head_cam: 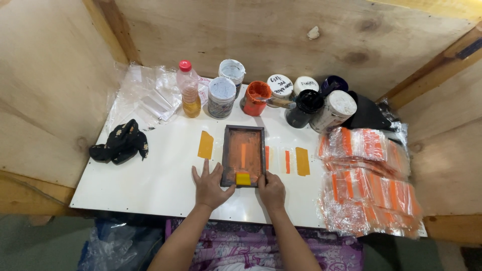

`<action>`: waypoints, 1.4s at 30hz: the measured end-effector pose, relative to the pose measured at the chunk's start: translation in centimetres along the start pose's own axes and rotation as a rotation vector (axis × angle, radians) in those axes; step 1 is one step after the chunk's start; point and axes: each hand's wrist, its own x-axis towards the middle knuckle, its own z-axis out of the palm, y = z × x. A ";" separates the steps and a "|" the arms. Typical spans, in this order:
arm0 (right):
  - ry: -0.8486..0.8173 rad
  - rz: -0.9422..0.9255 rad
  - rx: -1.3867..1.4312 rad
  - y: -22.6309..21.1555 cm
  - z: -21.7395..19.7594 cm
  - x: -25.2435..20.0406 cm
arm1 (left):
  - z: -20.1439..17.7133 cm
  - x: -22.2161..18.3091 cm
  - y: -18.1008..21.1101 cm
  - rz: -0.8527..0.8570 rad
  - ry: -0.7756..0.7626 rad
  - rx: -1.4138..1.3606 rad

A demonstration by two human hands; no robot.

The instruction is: Manual screen printing of orange ink onto material strips using a small hand-held frame and a squeegee.

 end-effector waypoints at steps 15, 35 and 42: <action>-0.521 -0.187 -0.112 -7.0 -4.6 1.8 | 2.0 7.8 1.0 -0.022 0.014 0.051; -0.761 -0.156 0.038 -8.2 -7.9 10.5 | 4.4 7.5 0.3 -0.087 0.158 0.134; -0.799 -0.725 0.032 -4.7 -1.7 10.2 | 4.3 7.8 0.2 -0.104 0.149 0.098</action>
